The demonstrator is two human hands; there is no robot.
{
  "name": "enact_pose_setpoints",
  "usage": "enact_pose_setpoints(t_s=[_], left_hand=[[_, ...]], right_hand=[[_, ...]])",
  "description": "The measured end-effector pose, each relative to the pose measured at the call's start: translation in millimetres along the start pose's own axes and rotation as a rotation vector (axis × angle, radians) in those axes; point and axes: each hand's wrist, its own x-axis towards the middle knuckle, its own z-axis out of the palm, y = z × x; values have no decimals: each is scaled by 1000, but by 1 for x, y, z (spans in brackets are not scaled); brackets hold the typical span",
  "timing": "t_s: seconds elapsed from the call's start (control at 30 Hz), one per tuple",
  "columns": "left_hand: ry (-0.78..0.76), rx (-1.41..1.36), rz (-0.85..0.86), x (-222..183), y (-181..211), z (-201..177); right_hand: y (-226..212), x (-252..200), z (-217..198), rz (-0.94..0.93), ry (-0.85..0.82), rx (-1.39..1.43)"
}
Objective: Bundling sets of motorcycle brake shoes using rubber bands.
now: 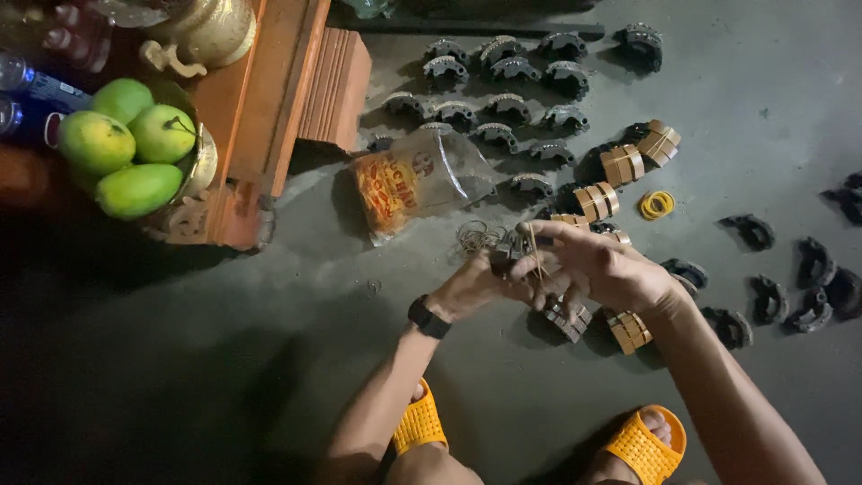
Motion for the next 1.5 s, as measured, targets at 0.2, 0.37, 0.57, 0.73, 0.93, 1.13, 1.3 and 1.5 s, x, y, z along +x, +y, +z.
enact_pose_setpoints(t_s=[0.2, 0.37, 0.57, 0.73, 0.93, 1.13, 1.3, 1.5], left_hand=[[69, 96, -67, -5, -9, -4], [199, 342, 135, 0, -1, 8], [433, 551, 215, -4, 18, -18], [67, 183, 68, -6, 54, 41], [-119, 484, -161, 10, 54, 81], [-106, 318, -227, 3, 55, 54], [-104, 153, -302, 6, 51, 64], [687, 928, -101, 20, 3, -26]], right_hand=[[-4, 0, 7, 31, -34, 46], [2, 5, 14, 40, -1, 27], [16, -27, -3, 81, 562, -504], [-19, -7, 7, 53, 615, -502], [-24, 50, -6, 78, 374, -492], [-13, 59, -15, 35, 357, -230], [2, 68, -18, 122, 209, -382], [44, 47, -32, 307, 549, -315]])
